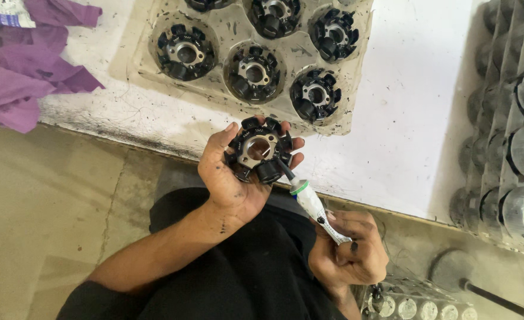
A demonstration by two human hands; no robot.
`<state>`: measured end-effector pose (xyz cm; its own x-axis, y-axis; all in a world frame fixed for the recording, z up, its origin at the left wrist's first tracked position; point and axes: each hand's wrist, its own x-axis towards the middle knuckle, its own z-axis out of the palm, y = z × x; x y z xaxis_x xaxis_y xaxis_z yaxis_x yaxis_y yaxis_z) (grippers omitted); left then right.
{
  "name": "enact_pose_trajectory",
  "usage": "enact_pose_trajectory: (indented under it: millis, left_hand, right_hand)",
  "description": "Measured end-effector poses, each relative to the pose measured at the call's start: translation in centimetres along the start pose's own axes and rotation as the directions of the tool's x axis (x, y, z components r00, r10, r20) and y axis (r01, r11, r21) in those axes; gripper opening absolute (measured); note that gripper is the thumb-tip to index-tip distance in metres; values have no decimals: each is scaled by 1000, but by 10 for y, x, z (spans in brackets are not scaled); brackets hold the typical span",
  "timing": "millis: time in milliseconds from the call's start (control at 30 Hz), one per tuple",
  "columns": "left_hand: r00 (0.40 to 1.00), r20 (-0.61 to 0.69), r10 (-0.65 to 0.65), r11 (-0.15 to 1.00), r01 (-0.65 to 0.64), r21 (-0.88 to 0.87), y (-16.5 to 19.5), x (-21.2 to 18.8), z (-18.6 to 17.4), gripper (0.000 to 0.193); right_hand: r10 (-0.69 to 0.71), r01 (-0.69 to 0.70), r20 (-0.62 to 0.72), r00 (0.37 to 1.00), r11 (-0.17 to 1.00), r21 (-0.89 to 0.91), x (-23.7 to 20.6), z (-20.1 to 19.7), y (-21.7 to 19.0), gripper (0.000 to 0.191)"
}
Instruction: The person picks up black rotor-like components from plastic trays and applies adhesive from a squeeze tube onto each component, rotating the part to reach different spots. They periodically wipe the tube tip with a gray cloth and place finished parts back into the trays.
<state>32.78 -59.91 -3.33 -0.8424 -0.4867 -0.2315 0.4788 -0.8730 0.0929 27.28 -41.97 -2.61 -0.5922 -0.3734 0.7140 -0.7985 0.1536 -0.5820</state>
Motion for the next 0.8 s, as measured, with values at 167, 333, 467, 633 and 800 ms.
enact_pose_trajectory:
  millis: [167,333,467,633,800]
  left_hand:
    - [999,-25,-31,999,30,-10,0,1,0,46]
    - [995,-70,-73,997,71,-35,0,2,1,46]
    - [989,-105,-107,994,103,-41,1,2,1,46]
    - [983,-145,-111,993,105,-49,3,3,5,44]
    - [999,-5,-42,991,43,127,16,15,15,44]
  right_hand:
    - [34,-34,-2,999,998,49,-1,0,0,58]
    - [48,-48,6,999,998,45,1,2,-2,57]
    - [39,-40,24,999,998,54,4,2,-5,58]
    - [148,-149,84,985,989,6,2,-8,-5,55]
    - [352,-288,-123,928,887,362,-15,-14,13,48]
